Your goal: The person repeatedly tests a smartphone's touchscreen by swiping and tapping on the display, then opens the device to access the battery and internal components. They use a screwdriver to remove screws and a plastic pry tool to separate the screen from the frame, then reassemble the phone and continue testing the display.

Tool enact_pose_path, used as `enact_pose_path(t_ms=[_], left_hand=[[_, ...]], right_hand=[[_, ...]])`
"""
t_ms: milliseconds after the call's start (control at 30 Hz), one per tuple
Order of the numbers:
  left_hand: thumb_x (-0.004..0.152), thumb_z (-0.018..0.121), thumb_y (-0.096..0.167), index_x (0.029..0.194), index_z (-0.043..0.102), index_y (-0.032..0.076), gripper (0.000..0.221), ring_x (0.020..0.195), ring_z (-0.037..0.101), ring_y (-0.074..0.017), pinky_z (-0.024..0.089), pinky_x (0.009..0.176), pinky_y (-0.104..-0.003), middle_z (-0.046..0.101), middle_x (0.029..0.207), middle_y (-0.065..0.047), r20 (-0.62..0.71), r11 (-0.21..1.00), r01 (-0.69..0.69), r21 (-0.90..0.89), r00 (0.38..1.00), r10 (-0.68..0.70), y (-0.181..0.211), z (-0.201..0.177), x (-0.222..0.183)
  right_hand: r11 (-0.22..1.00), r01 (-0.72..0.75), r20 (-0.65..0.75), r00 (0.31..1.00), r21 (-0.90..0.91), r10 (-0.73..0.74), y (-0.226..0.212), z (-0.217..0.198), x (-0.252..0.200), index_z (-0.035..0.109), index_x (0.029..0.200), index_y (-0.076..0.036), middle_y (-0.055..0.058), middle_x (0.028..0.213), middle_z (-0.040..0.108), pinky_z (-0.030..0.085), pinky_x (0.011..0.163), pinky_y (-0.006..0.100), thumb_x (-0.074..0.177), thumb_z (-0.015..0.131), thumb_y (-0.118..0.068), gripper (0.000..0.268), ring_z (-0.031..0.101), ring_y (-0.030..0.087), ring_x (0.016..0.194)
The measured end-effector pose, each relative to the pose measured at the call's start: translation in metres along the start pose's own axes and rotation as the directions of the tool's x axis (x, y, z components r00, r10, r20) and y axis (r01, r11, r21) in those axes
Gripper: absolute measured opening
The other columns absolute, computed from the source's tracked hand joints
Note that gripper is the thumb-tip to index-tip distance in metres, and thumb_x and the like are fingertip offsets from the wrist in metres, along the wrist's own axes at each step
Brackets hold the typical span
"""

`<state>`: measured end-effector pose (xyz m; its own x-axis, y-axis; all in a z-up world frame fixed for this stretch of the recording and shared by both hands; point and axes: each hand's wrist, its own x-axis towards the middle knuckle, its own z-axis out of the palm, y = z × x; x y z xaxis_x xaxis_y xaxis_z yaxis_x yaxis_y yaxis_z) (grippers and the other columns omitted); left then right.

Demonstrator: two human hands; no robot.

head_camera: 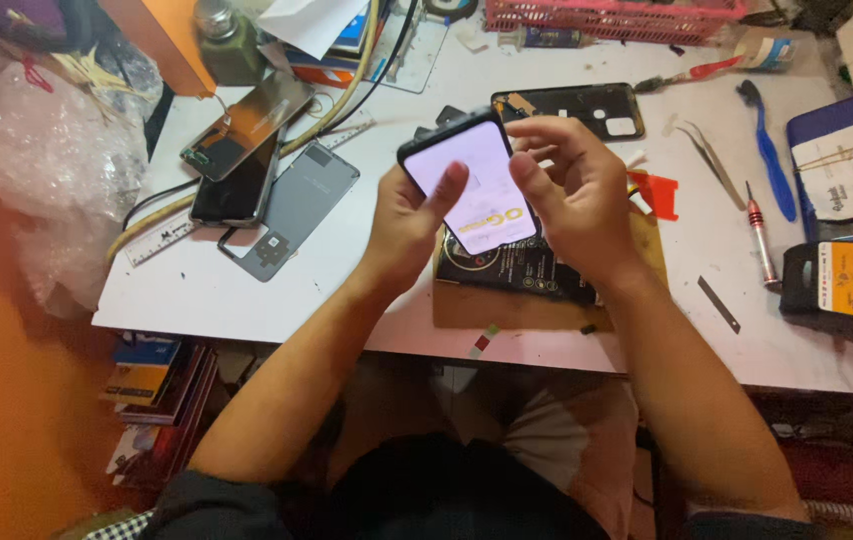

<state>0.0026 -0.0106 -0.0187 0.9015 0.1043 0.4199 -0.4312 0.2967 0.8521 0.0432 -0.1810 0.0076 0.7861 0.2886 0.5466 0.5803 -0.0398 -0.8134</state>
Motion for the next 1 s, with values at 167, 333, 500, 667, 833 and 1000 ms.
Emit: enact_pose_path(t_ms=[167, 333, 500, 667, 833, 1000], left_hand=[[0.095, 0.073, 0.019, 0.119, 0.066, 0.008, 0.027, 0.106, 0.057, -0.0078, 0.05, 0.099, -0.034, 0.07, 0.108, -0.005, 0.098, 0.992, -0.092, 0.088, 0.992, 0.084, 0.011, 0.01, 0.006], [0.094, 0.075, 0.019, 0.117, 0.069, 0.007, 0.026, 0.11, 0.064, -0.0122, 0.05, 0.102, -0.03, 0.07, 0.112, -0.008, 0.151, 0.963, -0.222, 0.153, 0.968, 0.2, 0.028, 0.01, 0.039], [0.086, 0.082, 0.01, 0.112, 0.071, 0.001, 0.03, 0.103, 0.068, -0.0129, 0.054, 0.095, -0.029, 0.073, 0.106, -0.011, 0.22, 0.983, -0.184, 0.016, 0.96, 0.176, 0.021, 0.012, 0.055], [0.095, 0.07, 0.013, 0.113, 0.069, -0.003, 0.024, 0.102, 0.063, -0.0119, 0.054, 0.094, -0.033, 0.073, 0.105, -0.014, 0.133, 0.993, -0.112, 0.024, 0.985, 0.108, 0.009, 0.01, 0.036], [0.099, 0.065, 0.017, 0.119, 0.068, -0.002, 0.027, 0.11, 0.066, -0.0195, 0.054, 0.097, -0.035, 0.071, 0.115, -0.017, 0.129, 0.994, -0.11, -0.029, 0.985, 0.112, 0.019, 0.004, 0.028], [0.098, 0.066, 0.016, 0.119, 0.068, -0.002, 0.027, 0.108, 0.069, -0.0232, 0.057, 0.096, -0.036, 0.07, 0.115, -0.018, 0.161, 0.996, -0.073, -0.055, 0.984, 0.081, 0.024, 0.007, 0.022]], right_hand=[[0.994, 0.103, -0.045, 0.994, -0.021, -0.104, 0.0, -0.008, 0.0, 0.064, 0.117, 0.0, 0.012, 0.099, 0.063, 0.053, 0.073, 0.03, 0.1, 0.067, -0.026, 0.031, 0.062, 0.019, 0.092], [0.992, 0.11, -0.068, 0.991, -0.063, -0.114, -0.001, -0.008, -0.001, 0.062, 0.116, 0.002, 0.012, 0.101, 0.061, 0.05, 0.074, 0.031, 0.102, 0.064, -0.025, 0.03, 0.059, 0.02, 0.095], [0.988, 0.154, -0.155, 0.975, -0.029, -0.157, 0.011, -0.013, 0.004, 0.06, 0.121, 0.0, 0.01, 0.1, 0.059, 0.046, 0.073, 0.027, 0.103, 0.06, -0.029, 0.034, 0.055, 0.016, 0.092], [0.987, 0.123, -0.207, 0.968, -0.102, -0.142, -0.011, -0.009, 0.0, 0.062, 0.114, -0.001, 0.008, 0.098, 0.058, 0.044, 0.073, 0.025, 0.102, 0.061, -0.025, 0.027, 0.054, 0.014, 0.089], [0.971, 0.198, -0.185, 0.958, -0.136, -0.221, -0.019, -0.002, 0.001, 0.063, 0.112, 0.002, 0.015, 0.099, 0.06, 0.046, 0.074, 0.029, 0.102, 0.059, -0.023, 0.027, 0.057, 0.02, 0.089], [0.961, 0.21, -0.195, 0.95, -0.181, -0.244, -0.018, -0.007, -0.004, 0.064, 0.108, 0.003, 0.012, 0.102, 0.062, 0.047, 0.074, 0.023, 0.099, 0.065, -0.024, 0.029, 0.059, 0.015, 0.092]])
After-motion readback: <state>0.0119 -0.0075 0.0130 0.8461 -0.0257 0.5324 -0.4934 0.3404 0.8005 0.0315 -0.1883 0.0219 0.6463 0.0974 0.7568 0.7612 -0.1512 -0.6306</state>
